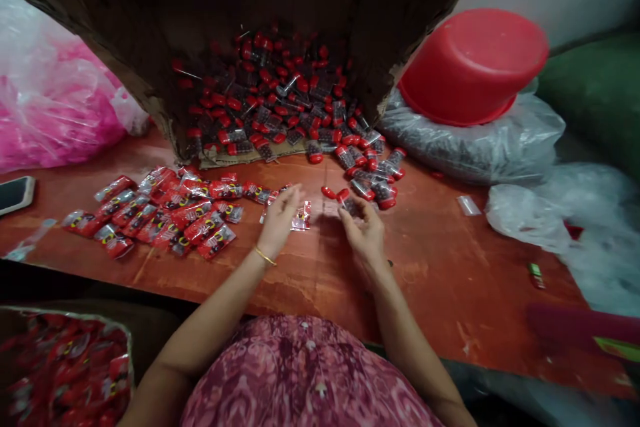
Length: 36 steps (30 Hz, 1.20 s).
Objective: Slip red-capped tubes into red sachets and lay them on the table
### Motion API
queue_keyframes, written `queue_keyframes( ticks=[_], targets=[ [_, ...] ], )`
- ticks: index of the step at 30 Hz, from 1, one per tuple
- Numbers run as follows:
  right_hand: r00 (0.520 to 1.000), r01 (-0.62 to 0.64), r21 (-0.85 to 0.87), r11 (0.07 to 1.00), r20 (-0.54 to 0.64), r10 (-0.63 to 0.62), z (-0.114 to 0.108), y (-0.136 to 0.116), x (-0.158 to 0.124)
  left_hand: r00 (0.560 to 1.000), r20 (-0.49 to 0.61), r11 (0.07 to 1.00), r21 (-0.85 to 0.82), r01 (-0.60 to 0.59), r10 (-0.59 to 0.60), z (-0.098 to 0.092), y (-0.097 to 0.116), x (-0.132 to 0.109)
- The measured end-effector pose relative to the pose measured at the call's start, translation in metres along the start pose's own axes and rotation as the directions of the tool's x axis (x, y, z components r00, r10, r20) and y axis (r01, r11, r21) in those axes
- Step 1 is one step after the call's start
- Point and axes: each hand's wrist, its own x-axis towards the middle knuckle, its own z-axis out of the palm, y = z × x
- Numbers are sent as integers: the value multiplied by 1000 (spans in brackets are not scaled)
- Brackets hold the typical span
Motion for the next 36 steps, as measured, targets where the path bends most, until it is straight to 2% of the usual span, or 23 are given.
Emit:
queue_keyframes(
  ticks=[3, 6, 8, 10, 12, 13, 17, 20, 22, 24, 27, 30, 33, 36],
  targets=[
    [995, 71, 114, 991, 58, -78, 8, -20, -27, 989, 149, 999, 42, -19, 12, 15, -20, -7],
    [962, 206, 122, 971, 157, -224, 11, -32, -43, 981, 192, 1000, 17, 5, -8, 19, -27, -13],
    [940, 262, 127, 957, 191, -283, 12, -34, -48, 978, 193, 996, -35, 83, -75, 18, -25, -18],
    [931, 289, 146, 946, 188, -313, 12, -35, -51, 954, 235, 972, -99, 213, -185, 17, -20, -23],
    [925, 303, 169, 938, 184, -332, 12, -36, -54, 924, 293, 944, -143, 298, -247, 16, -16, -29],
    [923, 305, 180, 935, 185, -337, 12, -37, -56, 916, 318, 942, -148, 302, -244, 15, -15, -32],
    [929, 285, 183, 941, 190, -318, 9, -39, -69, 913, 373, 974, -82, 209, -165, 12, -15, -42],
    [938, 268, 138, 954, 187, -291, 6, -37, -78, 883, 413, 968, -11, 252, -226, 12, -19, -44],
    [938, 262, 110, 959, 205, -280, 5, -34, -80, 868, 416, 954, -2, 301, -273, 13, -22, -42],
    [930, 266, 91, 960, 237, -280, 3, -30, -78, 882, 379, 948, -38, 317, -279, 13, -27, -39],
    [929, 278, 57, 959, 238, -283, -1, -25, -67, 947, 219, 964, -79, 256, -233, 10, -35, -34],
    [939, 282, 12, 959, 202, -279, -7, -23, -58, 985, 95, 989, 61, 138, -143, 1, -40, -32],
    [943, 263, -9, 965, 215, -255, -10, -22, -57, 990, 131, 960, 281, 14, -53, -8, -43, -33],
    [951, 227, -51, 972, 227, -210, -8, -19, -64, 974, 221, 885, 443, -143, 47, -9, -45, -39]
  ],
)
